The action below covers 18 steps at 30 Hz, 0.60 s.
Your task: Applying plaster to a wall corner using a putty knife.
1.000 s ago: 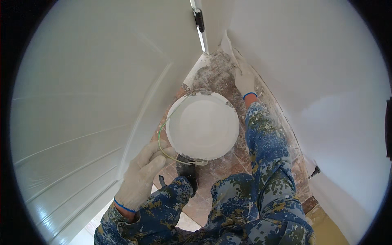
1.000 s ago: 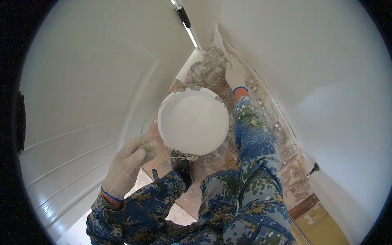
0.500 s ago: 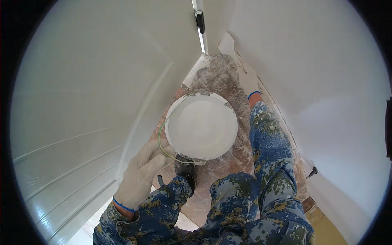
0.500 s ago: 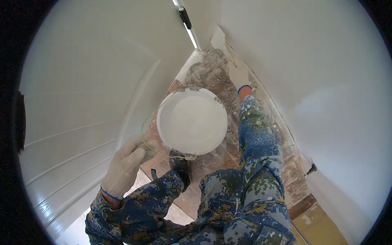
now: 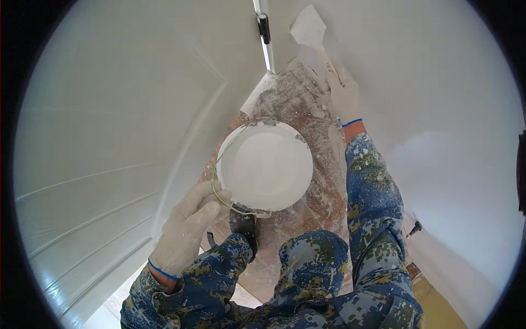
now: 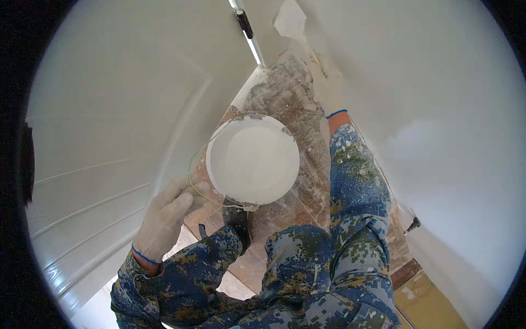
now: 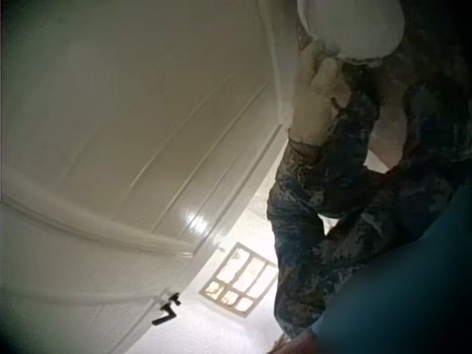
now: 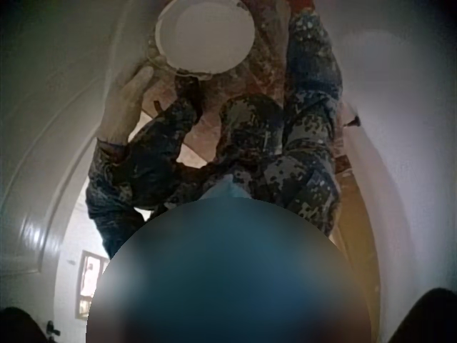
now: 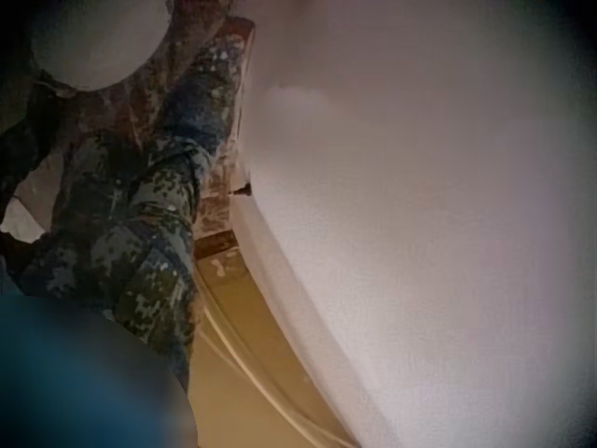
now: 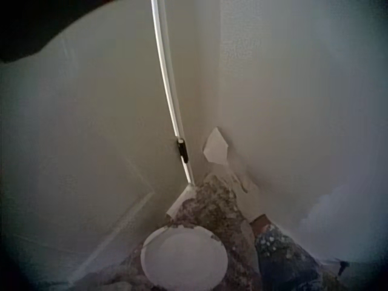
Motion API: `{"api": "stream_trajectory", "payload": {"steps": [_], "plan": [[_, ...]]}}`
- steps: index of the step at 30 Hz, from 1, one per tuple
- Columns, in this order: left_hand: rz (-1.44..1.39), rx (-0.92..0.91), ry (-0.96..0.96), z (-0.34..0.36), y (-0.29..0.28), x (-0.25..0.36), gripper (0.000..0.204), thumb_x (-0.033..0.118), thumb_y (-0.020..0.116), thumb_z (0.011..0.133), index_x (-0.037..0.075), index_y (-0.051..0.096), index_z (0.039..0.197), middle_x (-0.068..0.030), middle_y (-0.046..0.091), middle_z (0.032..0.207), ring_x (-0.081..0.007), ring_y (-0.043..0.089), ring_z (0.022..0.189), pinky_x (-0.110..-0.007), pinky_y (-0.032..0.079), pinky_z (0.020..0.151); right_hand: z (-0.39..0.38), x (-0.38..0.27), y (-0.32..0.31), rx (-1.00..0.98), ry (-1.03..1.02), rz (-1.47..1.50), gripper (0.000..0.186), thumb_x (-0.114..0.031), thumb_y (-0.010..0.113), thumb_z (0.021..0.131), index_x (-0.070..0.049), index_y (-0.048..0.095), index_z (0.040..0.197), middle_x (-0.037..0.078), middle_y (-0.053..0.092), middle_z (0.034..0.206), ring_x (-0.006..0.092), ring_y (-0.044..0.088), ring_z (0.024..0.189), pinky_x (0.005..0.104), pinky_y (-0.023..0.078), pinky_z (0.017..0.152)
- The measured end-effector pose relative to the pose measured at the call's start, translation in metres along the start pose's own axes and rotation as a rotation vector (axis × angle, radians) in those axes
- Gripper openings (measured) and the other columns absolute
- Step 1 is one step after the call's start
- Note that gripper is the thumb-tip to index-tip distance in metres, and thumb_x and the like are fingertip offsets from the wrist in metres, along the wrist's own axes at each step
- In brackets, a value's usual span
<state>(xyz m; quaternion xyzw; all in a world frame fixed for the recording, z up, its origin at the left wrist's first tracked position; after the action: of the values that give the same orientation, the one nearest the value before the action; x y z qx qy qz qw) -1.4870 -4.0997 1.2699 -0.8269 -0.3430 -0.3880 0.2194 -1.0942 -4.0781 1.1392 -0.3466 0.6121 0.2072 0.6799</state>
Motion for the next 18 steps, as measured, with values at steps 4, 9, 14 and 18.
{"api": "stream_trajectory", "payload": {"steps": [4,9,14,18], "plan": [[0.029,0.007,0.005,-0.003,0.004,-0.002,0.049,0.028,0.052,0.096,-0.005,0.052,0.133,-0.0155,0.061,0.121,-0.0235,0.058,0.11,-0.036,0.043,0.1,-0.014,0.032,-0.021,0.176,-0.291,-0.346,0.037,-0.024,0.055,0.095,-0.003,0.062,0.124,0.01,0.064,0.084,0.017,0.061,0.073,0.0329,0.048,0.066],[0.047,-0.009,0.009,-0.004,0.007,0.003,0.051,0.031,0.052,0.096,-0.004,0.053,0.133,-0.0149,0.062,0.121,-0.024,0.058,0.111,-0.036,0.043,0.101,-0.027,0.085,-0.037,0.106,-0.077,-0.503,0.042,-0.031,0.052,0.095,-0.004,0.059,0.127,0.022,0.067,0.102,0.0382,0.063,0.094,0.0442,0.048,0.083],[0.06,0.004,-0.001,-0.005,0.006,0.007,0.053,0.034,0.052,0.096,-0.004,0.052,0.133,-0.0149,0.061,0.123,-0.0243,0.058,0.113,-0.036,0.044,0.1,-0.015,0.093,-0.013,0.068,-0.046,-0.552,0.045,-0.035,0.055,0.095,-0.004,0.058,0.128,0.021,0.067,0.099,0.0345,0.064,0.087,0.0441,0.05,0.078],[-0.039,-0.016,-0.044,-0.001,0.006,0.002,0.047,0.024,0.055,0.095,-0.005,0.051,0.132,-0.0152,0.06,0.125,-0.0233,0.054,0.12,-0.036,0.039,0.107,-0.014,0.064,-0.016,0.08,-0.043,-0.255,0.042,-0.029,0.059,0.094,-0.003,0.059,0.126,0.013,0.066,0.09,0.0175,0.062,0.076,0.0358,0.051,0.069]]}}
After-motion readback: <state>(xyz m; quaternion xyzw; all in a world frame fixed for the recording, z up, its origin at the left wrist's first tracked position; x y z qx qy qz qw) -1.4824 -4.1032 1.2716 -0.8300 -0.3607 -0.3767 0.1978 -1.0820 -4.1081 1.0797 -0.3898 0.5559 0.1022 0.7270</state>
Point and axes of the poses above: each hand's wrist, its own z-axis towards the middle knuckle, its own y-axis out of the palm, x = y × z, the point moved 7 cm from there along z, towards the middle knuckle
